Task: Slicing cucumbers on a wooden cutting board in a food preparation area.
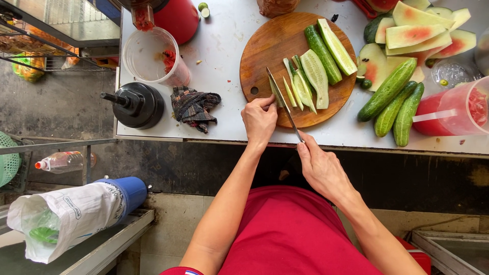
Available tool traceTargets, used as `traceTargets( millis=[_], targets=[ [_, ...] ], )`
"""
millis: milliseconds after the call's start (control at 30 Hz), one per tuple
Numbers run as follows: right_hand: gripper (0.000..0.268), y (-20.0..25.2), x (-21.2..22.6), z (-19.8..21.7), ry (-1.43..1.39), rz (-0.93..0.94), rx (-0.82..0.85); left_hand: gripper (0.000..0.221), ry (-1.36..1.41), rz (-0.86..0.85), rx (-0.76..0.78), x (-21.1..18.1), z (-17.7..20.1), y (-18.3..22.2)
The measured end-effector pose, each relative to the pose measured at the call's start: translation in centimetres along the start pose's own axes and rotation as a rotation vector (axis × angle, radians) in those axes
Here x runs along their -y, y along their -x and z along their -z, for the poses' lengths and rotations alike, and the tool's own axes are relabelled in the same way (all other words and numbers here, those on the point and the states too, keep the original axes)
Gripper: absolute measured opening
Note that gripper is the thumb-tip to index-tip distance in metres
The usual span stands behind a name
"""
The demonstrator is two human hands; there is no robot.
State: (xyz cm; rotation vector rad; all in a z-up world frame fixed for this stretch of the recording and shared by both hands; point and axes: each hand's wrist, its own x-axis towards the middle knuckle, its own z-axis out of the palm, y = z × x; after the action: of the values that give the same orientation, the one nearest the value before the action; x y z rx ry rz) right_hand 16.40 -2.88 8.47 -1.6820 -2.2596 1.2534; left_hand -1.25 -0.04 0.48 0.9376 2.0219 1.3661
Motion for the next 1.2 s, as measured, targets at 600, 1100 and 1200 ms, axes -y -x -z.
traceTargets(
  millis=[600,1100,1200],
  targets=[
    [0.047,-0.5,-0.3,2.0,-0.161,-0.026,-0.057,0.035,-0.403,-0.455,0.051,-9.4,-3.5,-5.5],
    [0.044,-1.1,-3.4,2.1,-0.196,0.094,0.082,0.076,-0.864,-0.28,0.369,-8.8,-9.6,-7.4],
    [0.045,-1.2,-2.6,2.7,-0.175,0.058,0.053,0.079,-0.954,-0.294,0.307,-9.8,-8.9,-5.4]
  ],
)
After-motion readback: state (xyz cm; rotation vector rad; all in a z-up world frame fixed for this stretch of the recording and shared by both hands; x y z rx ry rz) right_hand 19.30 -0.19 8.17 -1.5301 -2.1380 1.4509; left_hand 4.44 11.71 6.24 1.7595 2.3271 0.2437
